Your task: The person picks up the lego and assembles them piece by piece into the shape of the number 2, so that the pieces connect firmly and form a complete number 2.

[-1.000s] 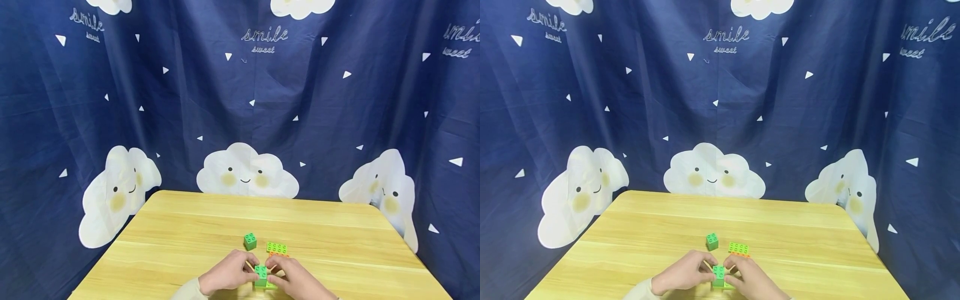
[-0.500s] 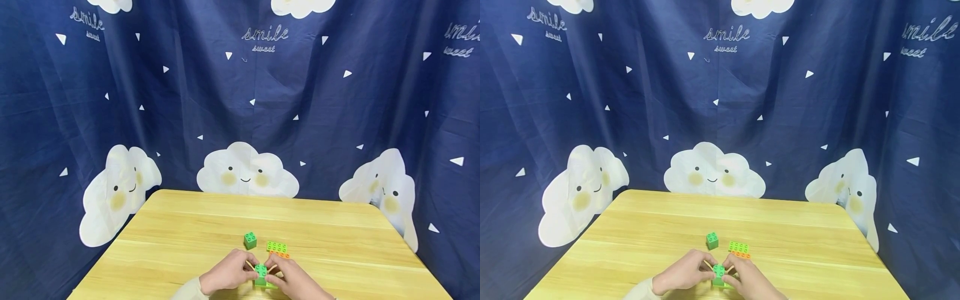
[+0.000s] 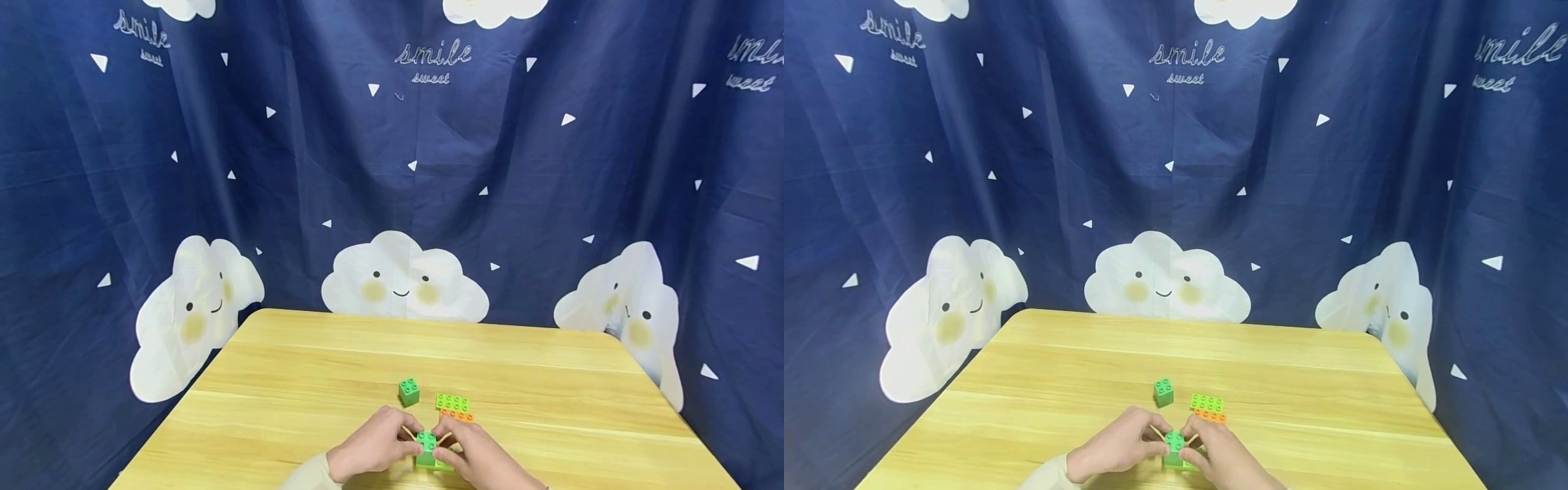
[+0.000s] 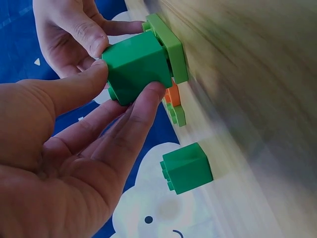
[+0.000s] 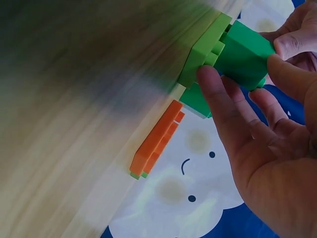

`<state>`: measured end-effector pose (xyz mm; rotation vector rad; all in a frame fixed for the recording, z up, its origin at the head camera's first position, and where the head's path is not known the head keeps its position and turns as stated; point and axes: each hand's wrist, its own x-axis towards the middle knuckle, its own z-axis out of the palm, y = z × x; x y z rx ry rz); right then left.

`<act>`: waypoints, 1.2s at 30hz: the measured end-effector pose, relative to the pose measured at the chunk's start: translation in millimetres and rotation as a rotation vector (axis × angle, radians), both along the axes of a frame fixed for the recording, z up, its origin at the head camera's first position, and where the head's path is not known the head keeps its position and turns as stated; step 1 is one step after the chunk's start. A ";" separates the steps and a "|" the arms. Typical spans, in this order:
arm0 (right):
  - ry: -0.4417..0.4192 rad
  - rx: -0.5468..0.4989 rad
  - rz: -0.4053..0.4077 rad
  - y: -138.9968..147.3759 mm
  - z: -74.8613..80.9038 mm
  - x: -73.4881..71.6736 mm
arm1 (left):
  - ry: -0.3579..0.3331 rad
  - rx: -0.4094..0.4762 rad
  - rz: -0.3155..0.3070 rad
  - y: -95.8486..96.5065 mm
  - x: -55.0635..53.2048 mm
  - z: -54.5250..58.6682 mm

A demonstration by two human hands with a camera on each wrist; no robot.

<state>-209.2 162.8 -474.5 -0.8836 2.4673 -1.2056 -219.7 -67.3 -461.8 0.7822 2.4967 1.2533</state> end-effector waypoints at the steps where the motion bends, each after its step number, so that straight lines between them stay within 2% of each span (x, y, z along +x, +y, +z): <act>1: 0.002 0.001 0.000 0.0 -0.3 0.1 | 0.000 0.001 0.000 0.0 -0.1 -0.2; 12: 0.010 0.002 0.007 -0.8 0.6 0.2 | 0.009 -0.002 0.009 0.8 1.3 -1.7; 18: 0.018 -0.001 0.012 -0.6 1.7 1.0 | -0.010 0.003 0.014 1.5 2.6 -0.1; 36: 0.015 0.014 -0.036 -1.3 1.4 -0.2 | -0.024 0.024 0.016 -0.6 -1.9 -4.7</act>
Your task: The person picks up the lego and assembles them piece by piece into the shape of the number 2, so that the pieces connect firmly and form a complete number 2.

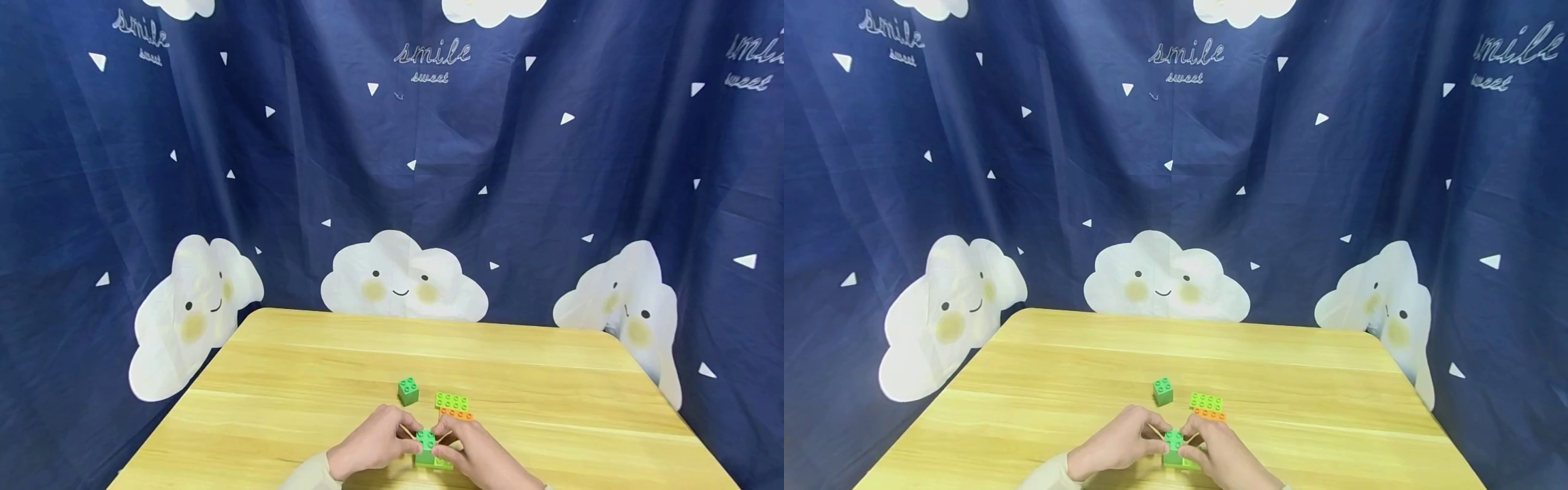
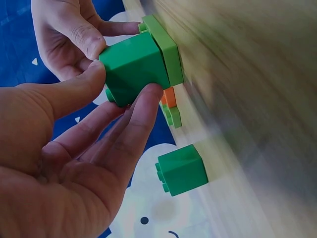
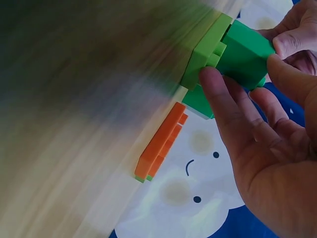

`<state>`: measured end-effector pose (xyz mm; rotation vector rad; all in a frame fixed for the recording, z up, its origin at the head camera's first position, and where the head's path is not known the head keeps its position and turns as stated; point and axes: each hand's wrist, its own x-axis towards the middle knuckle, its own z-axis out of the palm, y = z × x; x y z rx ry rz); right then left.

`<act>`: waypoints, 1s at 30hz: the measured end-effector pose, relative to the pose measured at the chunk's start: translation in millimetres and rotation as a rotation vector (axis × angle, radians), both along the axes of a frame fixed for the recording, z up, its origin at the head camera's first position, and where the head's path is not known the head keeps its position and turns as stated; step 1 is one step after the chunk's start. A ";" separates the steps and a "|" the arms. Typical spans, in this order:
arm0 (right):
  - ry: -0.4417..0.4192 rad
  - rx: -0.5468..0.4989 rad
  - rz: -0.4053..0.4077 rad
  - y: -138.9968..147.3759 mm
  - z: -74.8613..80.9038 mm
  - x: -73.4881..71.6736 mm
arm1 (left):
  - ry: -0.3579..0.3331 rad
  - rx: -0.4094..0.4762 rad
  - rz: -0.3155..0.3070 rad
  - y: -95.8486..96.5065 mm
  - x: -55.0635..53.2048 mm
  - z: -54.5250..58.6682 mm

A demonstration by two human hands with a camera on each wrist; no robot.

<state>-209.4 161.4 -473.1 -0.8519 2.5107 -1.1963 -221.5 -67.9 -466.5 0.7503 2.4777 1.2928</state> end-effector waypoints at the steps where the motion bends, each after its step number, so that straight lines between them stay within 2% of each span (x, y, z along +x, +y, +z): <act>1: 0.001 -0.003 0.000 -0.1 -0.1 -0.1 | 0.001 0.000 0.002 -0.1 0.3 0.4; 10: 0.009 -0.022 0.000 0.1 -1.7 -0.2 | 0.013 0.003 0.007 0.7 2.2 3.1; 20: 0.000 -0.021 -0.006 0.6 0.7 1.2 | -0.007 0.013 -0.003 0.6 0.2 1.6; 30: 0.034 -0.007 0.011 -2.0 0.4 1.2 | -0.026 0.008 0.007 0.0 1.1 2.4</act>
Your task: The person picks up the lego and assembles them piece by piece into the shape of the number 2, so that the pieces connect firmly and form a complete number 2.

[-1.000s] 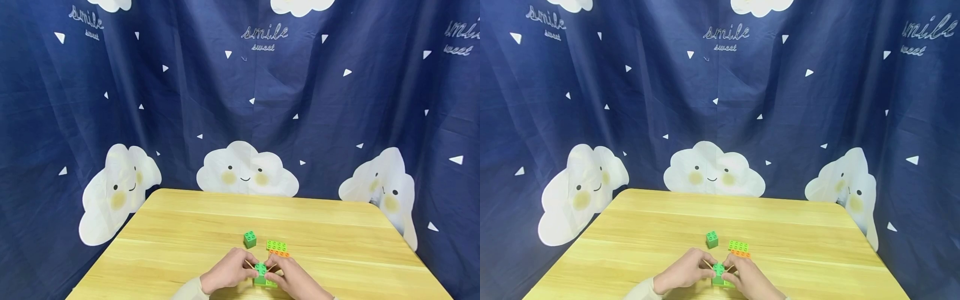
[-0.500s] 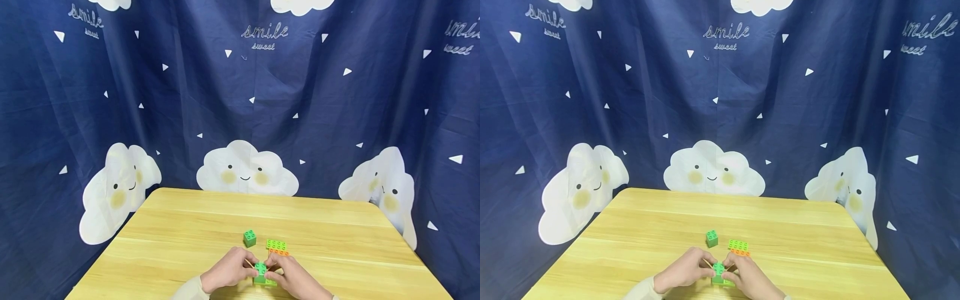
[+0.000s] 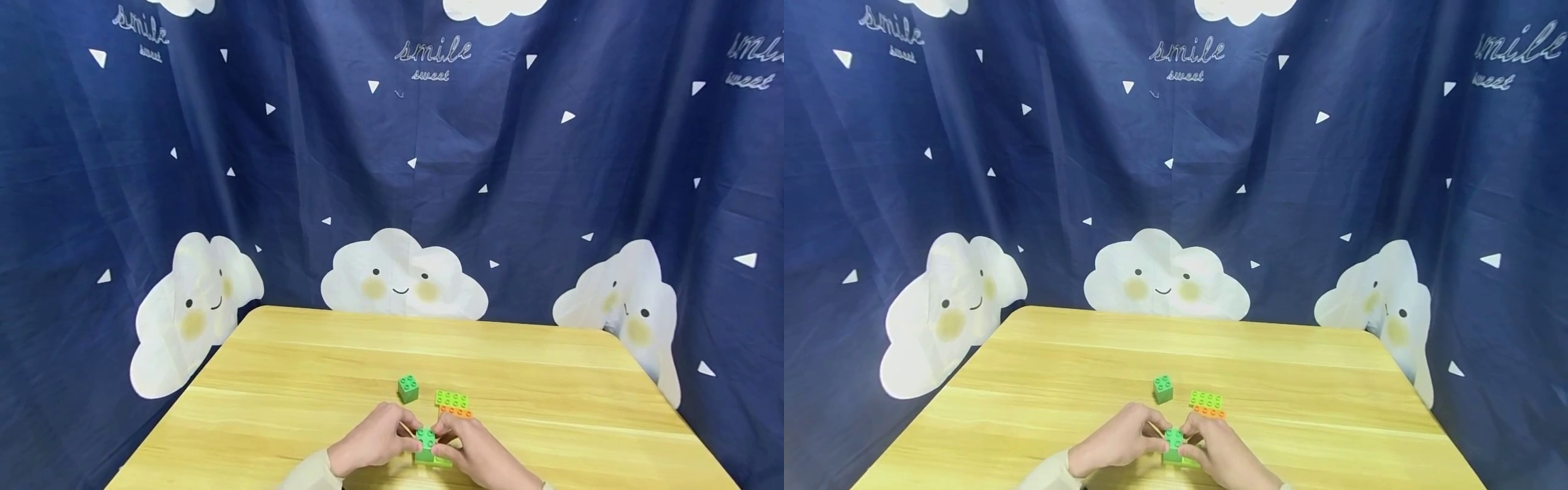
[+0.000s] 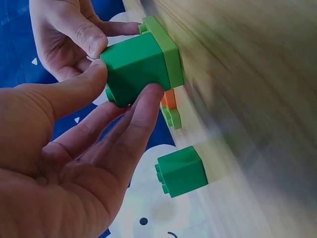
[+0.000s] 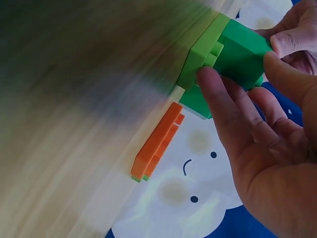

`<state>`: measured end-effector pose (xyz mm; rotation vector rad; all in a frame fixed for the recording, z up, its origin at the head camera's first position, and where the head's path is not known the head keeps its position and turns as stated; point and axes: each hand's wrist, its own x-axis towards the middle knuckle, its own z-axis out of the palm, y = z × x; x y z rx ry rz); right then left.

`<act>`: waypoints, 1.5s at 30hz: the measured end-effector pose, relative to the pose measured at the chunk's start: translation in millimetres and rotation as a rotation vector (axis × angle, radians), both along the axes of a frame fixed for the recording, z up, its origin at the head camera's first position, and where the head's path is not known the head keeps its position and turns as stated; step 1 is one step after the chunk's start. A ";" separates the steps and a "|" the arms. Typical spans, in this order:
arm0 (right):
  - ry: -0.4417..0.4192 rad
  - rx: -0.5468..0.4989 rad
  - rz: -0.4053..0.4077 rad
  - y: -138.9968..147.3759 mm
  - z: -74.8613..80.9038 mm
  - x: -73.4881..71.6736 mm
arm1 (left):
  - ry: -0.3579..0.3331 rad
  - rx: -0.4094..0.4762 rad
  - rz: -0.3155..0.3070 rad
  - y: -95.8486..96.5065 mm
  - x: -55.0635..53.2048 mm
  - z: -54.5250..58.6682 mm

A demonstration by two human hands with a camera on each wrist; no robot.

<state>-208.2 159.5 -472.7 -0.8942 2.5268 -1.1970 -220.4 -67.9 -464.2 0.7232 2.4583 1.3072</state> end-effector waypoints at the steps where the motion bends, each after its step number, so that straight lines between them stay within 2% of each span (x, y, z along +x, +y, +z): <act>1: 0.003 -0.002 -0.002 -0.3 0.1 0.0 | -0.001 -0.001 0.001 -0.2 -0.2 0.3; 11: 0.027 0.038 -0.024 4.7 8.1 -4.4 | -0.004 0.001 -0.014 -1.1 -1.5 2.0; 15: 0.098 0.059 -0.082 13.8 12.6 -10.5 | 0.007 -0.016 -0.014 -0.8 -2.8 1.7; 19: 0.210 0.088 -0.164 23.7 17.3 -19.1 | 0.019 -0.027 -0.019 -1.5 -3.6 3.5; 26: 0.274 0.146 -0.244 38.9 16.9 -27.6 | 0.020 -0.029 -0.006 0.0 -2.4 3.0; 33: 0.259 0.190 -0.244 44.3 5.6 -32.1 | 0.021 -0.029 -0.007 -0.2 -1.1 -0.1; 45: 0.254 0.220 -0.169 49.5 -7.7 -37.2 | 0.023 -0.031 -0.006 -1.0 -0.4 0.7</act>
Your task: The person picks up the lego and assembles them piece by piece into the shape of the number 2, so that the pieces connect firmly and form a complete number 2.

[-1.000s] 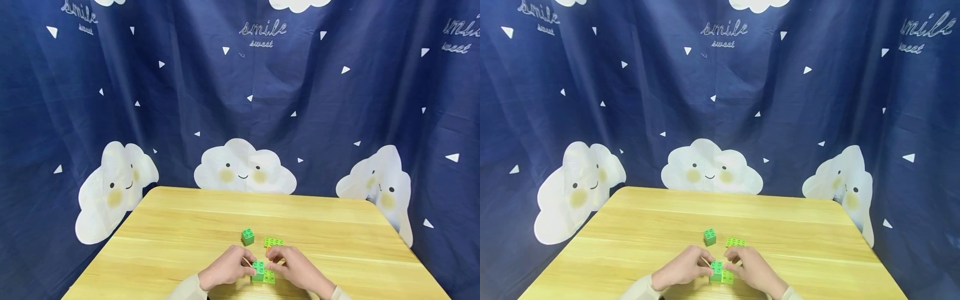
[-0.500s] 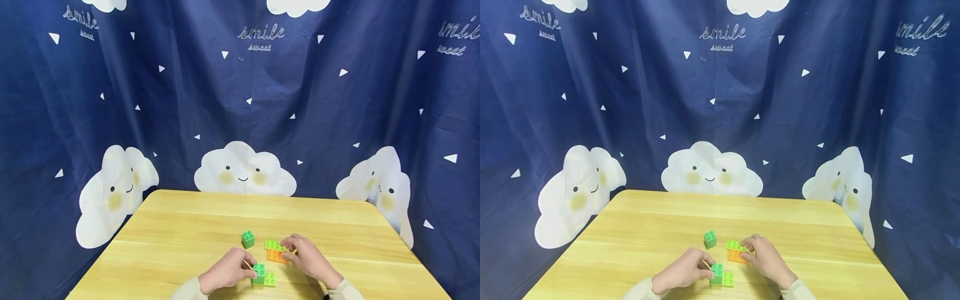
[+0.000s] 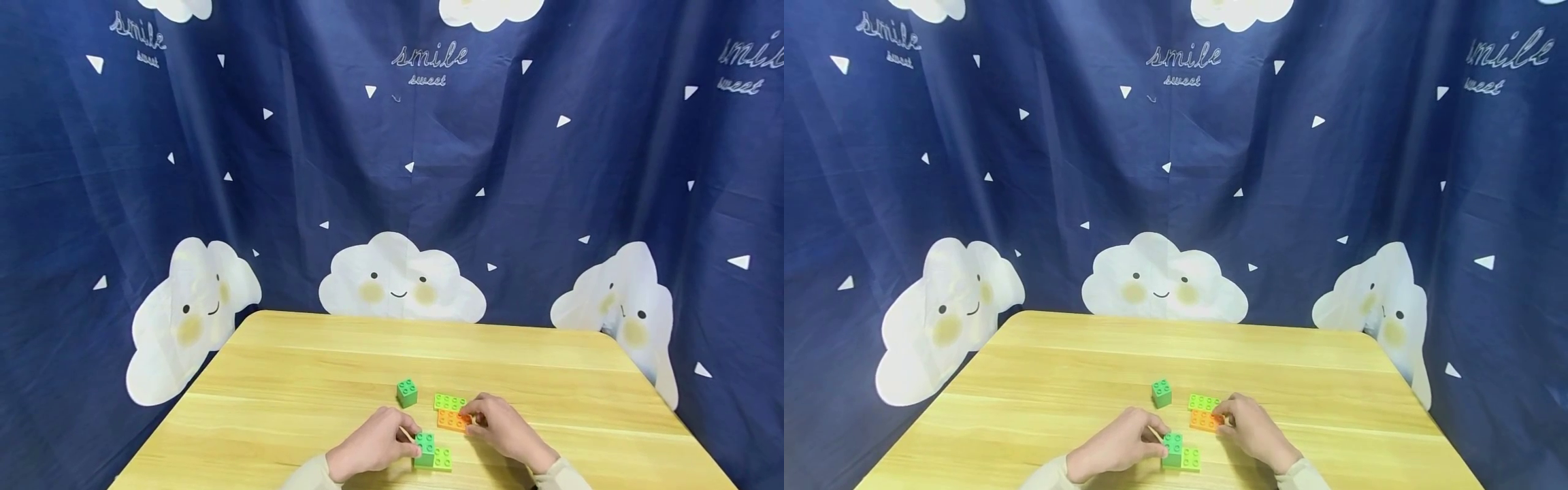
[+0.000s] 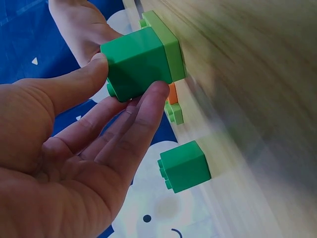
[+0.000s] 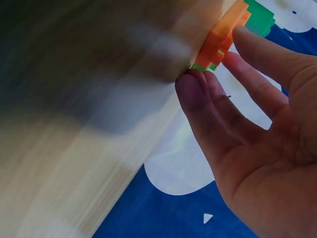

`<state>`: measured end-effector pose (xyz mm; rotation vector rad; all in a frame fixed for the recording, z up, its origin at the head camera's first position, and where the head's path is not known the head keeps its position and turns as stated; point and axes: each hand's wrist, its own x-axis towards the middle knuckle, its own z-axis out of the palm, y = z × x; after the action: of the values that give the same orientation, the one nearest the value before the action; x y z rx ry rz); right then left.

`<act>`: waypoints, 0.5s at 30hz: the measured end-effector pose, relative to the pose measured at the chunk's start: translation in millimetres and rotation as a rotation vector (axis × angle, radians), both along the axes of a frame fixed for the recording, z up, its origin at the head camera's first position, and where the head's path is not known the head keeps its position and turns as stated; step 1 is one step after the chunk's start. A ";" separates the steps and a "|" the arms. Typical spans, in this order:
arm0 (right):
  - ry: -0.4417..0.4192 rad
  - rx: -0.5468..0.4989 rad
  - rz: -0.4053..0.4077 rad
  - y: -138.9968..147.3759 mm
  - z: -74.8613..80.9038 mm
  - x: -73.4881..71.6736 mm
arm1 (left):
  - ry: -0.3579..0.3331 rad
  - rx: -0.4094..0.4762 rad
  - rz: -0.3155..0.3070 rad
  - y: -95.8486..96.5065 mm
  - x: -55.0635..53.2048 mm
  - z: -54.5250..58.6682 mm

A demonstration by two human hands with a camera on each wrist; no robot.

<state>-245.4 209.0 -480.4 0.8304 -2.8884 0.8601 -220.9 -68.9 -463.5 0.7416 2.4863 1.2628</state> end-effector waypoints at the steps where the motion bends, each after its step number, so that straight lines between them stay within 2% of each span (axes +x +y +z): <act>1: 0.000 0.001 -0.002 0.1 -0.4 -0.2 | 0.000 0.000 0.000 0.0 0.1 0.1; 12: -0.030 0.002 -0.047 -1.1 1.8 3.7 | 0.008 0.006 0.002 0.0 1.0 -3.0; 15: -0.011 0.020 -0.058 -2.2 0.9 3.9 | 0.006 0.003 0.007 0.1 0.7 -2.8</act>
<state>-241.5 206.8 -479.4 0.7419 -2.9198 0.8346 -220.2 -68.8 -466.2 0.7399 2.4942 1.2693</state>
